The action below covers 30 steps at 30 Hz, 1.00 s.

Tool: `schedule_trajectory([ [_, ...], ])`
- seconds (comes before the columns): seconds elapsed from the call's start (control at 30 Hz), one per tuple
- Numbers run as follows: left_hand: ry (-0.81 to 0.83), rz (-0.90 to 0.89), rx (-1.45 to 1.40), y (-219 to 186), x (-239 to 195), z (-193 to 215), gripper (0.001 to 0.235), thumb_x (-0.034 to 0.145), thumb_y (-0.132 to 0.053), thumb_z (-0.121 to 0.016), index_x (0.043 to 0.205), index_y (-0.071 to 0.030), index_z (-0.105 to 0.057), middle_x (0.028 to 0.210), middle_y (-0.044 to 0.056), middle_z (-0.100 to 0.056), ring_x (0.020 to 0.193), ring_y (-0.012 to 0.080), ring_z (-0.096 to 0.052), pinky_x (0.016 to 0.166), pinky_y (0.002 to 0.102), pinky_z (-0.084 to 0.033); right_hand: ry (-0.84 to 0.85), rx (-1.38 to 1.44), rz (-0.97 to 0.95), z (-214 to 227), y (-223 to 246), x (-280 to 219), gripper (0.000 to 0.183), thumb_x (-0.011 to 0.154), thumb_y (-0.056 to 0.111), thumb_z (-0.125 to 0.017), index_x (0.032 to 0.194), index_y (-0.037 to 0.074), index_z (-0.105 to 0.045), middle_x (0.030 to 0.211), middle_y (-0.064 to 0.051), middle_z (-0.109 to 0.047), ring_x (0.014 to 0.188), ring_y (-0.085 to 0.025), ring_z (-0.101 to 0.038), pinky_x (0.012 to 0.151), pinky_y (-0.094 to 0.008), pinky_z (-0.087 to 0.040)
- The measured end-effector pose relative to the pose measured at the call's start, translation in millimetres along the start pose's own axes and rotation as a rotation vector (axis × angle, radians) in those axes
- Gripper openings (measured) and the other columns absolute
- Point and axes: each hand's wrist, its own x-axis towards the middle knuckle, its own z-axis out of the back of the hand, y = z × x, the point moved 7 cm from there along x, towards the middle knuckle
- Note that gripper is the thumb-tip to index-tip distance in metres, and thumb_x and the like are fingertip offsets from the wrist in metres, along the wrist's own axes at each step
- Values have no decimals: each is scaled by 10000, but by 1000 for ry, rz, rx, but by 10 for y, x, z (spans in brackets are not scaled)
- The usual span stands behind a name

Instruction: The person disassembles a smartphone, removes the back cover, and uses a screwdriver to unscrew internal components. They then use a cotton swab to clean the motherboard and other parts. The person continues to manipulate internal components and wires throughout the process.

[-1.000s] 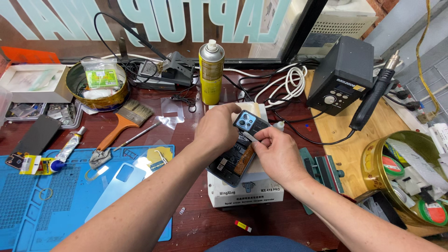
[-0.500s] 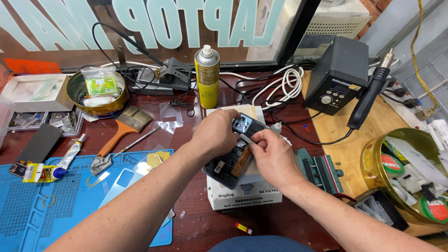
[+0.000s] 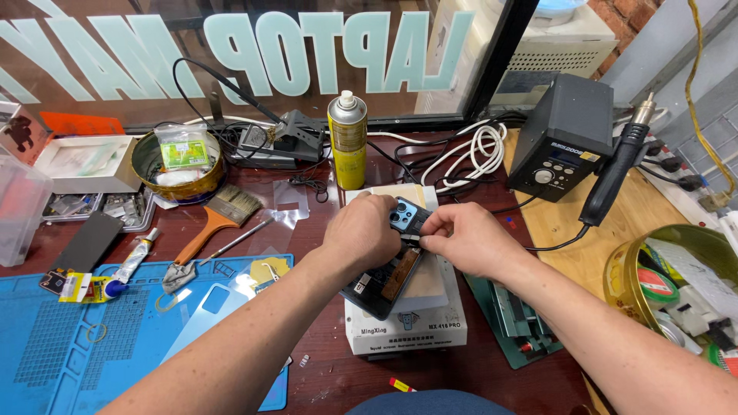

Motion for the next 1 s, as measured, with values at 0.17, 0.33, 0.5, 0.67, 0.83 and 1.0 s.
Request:
schedule_trajectory([
  [0.17,-12,8,29,3,0,-45,489,788,-133,-684,1276,-161,-693,1284,157,-629,1127,369,-654,971,475,-534,-64,0,134,49,42,-25,171,819,168,-771,948,55,-771,736,-21,-729,655,-92,-643,634,-278,-537],
  [0.33,13,41,72,-2,-7,-57,426,865,-96,-609,1283,-150,-671,1301,165,-616,1131,382,-653,959,493,-541,-69,30,137,171,-22,43,180,814,179,-767,959,73,-771,753,-7,-728,629,-99,-627,606,-292,-539],
  [0.5,-26,65,35,-2,-44,-46,400,870,-117,-620,1267,-141,-668,1269,170,-640,1130,383,-654,963,485,-537,77,-76,173,138,-30,77,180,820,205,-763,947,83,-803,735,-32,-723,642,-115,-626,616,-302,-537],
  [0.67,-37,97,36,1,-69,-72,372,880,-113,-625,1248,-134,-678,1277,168,-623,1132,383,-646,954,488,-534,104,-141,237,158,64,130,199,823,222,-757,966,94,-809,780,-29,-773,696,-126,-694,673,-306,-569],
  [0.83,-9,139,32,-6,-92,-95,422,832,-61,-638,1248,-136,-663,1275,151,-608,1128,371,-647,945,480,-543,133,-187,278,185,160,168,202,826,224,-744,976,105,-807,826,-45,-802,738,-148,-741,718,-321,-587],
  [1.0,-33,95,77,-54,-127,-69,357,850,-72,-632,1201,-101,-685,1246,173,-622,1105,386,-655,935,492,-546,71,-290,444,217,293,106,183,801,214,-761,943,111,-809,874,-70,-760,811,-201,-734,772,-339,-575],
])
